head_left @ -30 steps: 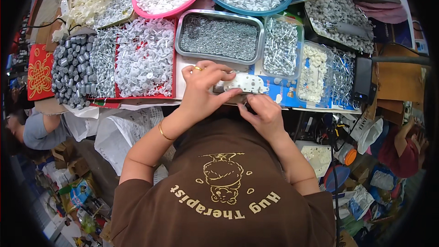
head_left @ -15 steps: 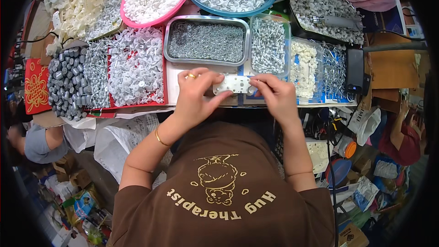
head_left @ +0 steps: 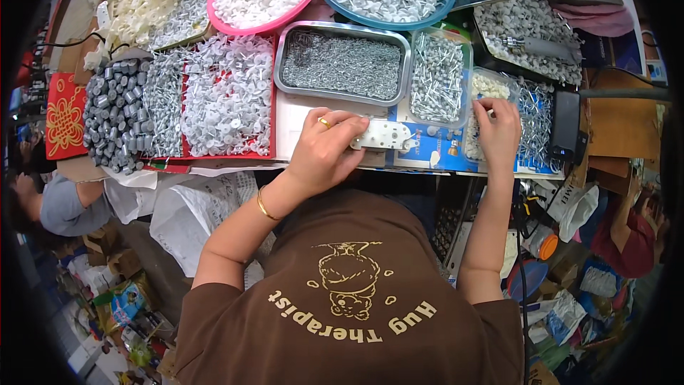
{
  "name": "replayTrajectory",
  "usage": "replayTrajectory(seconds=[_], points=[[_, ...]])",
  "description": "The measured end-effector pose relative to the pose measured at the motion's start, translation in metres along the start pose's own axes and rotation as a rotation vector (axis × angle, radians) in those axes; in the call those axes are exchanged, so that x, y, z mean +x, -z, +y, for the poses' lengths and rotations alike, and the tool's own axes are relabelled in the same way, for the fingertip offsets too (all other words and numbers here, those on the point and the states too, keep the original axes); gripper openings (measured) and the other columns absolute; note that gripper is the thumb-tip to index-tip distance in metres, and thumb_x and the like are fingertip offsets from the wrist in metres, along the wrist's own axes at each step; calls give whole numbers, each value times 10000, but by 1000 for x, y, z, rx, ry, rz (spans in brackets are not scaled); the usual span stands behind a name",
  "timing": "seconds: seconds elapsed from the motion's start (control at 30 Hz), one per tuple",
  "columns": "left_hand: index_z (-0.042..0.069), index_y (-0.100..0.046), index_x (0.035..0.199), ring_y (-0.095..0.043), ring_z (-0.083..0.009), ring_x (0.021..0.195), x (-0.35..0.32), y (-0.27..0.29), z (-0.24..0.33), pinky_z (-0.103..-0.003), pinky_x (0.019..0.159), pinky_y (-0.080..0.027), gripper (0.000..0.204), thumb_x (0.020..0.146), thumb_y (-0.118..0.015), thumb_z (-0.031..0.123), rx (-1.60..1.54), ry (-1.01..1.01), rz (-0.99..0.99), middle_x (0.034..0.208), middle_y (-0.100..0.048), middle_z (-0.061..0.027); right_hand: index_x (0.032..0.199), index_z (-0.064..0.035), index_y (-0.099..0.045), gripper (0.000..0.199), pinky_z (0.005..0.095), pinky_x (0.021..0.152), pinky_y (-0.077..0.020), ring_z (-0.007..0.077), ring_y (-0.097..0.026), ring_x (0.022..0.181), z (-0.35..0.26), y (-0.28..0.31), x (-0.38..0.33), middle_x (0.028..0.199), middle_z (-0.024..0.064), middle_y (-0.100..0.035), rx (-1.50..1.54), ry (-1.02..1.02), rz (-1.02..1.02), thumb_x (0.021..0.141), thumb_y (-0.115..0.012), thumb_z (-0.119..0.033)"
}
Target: Assembling small plastic and metal components into a housing using a handheld assembly tool.
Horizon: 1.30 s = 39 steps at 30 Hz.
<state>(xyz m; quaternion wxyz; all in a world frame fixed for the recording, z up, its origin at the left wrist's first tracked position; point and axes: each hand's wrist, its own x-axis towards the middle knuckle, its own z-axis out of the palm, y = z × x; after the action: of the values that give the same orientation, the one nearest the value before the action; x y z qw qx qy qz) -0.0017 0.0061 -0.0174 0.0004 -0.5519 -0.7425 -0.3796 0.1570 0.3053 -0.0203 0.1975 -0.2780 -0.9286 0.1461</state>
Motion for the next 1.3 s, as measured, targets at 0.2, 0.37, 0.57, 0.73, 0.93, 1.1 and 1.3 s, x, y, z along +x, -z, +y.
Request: replayTrajectory(seconds=[0.2,0.37,0.57,0.73,0.93,1.1,1.3], points=[[167,-708,1092,-594,-201,1056,32,46,-7,-430,989,-275,313,794,-794,211,111,166,15,1029,-697,-9,918,-13,-624,70,239,744,-513,106,-651,838,-36,35,-16,915,44,-697,676,-319,80,912,-690,12],[194,-755,850,-570,-208,947,62,25,-64,-444,935,-290,79,784,-793,213,440,37,33,868,-627,26,932,-22,-715,137,281,749,-536,170,-673,867,-91,38,-24,948,82,-710,607,90,-98,817,-756,41],[174,-724,794,-569,-211,919,66,11,-74,-448,905,-295,85,775,-793,219,346,69,-5,834,-611,22,913,-130,-764,235,329,625,-395,219,-489,735,-101,17,-40,752,34,-524,410,412,-34,718,-837,-21],[164,-694,780,-575,-210,903,62,13,-75,-445,901,-297,98,792,-778,211,316,107,27,840,-626,26,903,-145,-775,202,335,631,-411,210,-506,721,-96,28,-30,755,23,-547,267,550,-187,733,-831,-52],[159,-689,794,-580,-209,900,60,9,-78,-449,912,-298,103,818,-767,221,308,109,29,845,-633,24,858,-73,-746,107,352,690,-445,225,-568,771,-111,22,23,759,49,-608,394,423,-53,770,-806,-87],[146,-680,828,-592,-207,860,65,12,-75,-423,901,-298,116,839,-756,233,325,110,66,821,-648,16,816,-65,-709,109,381,754,-460,265,-553,839,-109,-56,58,811,55,-595,317,504,-146,784,-794,-124],[139,-709,901,-627,-155,853,30,39,-14,-397,904,-299,42,884,-728,173,-141,234,-58,866,-690,27,824,-80,-705,128,394,822,-435,258,-549,881,-110,-70,55,834,46,-596,342,488,-201,778,-793,-161]])
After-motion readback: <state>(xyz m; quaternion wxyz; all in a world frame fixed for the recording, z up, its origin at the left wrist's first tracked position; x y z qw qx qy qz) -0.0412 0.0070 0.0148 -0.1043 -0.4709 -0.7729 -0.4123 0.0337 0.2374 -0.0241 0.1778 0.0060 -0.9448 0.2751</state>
